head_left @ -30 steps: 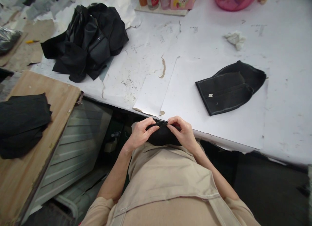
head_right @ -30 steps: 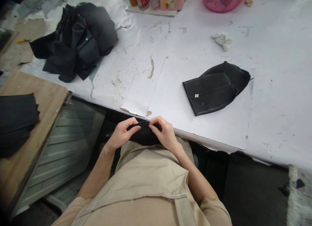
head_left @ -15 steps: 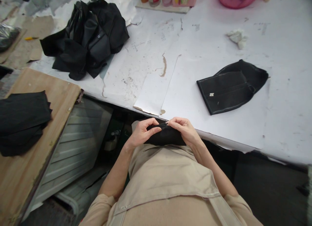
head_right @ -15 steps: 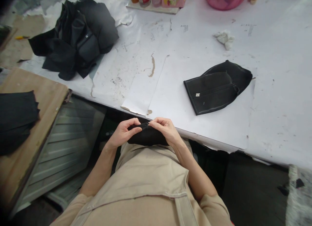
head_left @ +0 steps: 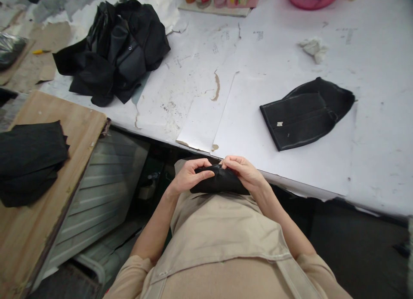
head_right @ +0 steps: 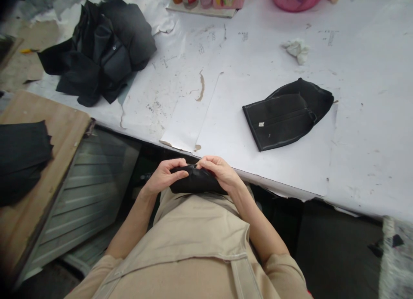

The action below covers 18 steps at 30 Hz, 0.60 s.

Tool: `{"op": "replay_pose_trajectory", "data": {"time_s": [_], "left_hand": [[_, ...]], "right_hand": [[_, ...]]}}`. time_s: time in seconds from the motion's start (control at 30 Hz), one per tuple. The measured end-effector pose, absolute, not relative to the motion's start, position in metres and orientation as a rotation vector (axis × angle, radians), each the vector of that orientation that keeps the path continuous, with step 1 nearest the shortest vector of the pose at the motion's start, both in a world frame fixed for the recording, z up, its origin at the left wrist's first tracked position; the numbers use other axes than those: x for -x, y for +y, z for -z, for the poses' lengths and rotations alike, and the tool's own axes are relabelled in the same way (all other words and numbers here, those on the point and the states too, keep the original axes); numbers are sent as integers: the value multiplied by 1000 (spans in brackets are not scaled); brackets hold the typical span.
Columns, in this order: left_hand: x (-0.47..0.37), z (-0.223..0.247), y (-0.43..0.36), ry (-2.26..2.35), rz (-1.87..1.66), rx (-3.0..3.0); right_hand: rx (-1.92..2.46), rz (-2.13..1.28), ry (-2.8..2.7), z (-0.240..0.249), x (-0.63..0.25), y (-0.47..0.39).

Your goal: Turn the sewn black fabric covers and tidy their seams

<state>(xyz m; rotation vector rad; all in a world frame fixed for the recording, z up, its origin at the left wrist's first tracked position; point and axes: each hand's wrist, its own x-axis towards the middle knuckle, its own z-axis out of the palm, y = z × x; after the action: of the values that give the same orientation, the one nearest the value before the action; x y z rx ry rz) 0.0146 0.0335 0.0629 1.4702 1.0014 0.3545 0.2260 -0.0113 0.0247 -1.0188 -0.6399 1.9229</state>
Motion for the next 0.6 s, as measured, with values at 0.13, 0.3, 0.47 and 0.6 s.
{"op": "replay_pose_trajectory", "data": {"time_s": [0.13, 0.3, 0.47, 0.6], "left_hand": [[-14, -64, 32, 1052, -369, -1465], [-18, -65, 29, 1034, -372, -1559], [-21, -63, 27, 1033, -406, -1586], [-24, -62, 26, 1051, -432, -1538]], "right_hand": [[1024, -1698, -877, -32, -232, -15], [1116, -1648, -1065, -38, -230, -18], [1314, -1466, -1270, -40, -225, -19], [1341, -1342, -1368, -39, -225, -17]]}}
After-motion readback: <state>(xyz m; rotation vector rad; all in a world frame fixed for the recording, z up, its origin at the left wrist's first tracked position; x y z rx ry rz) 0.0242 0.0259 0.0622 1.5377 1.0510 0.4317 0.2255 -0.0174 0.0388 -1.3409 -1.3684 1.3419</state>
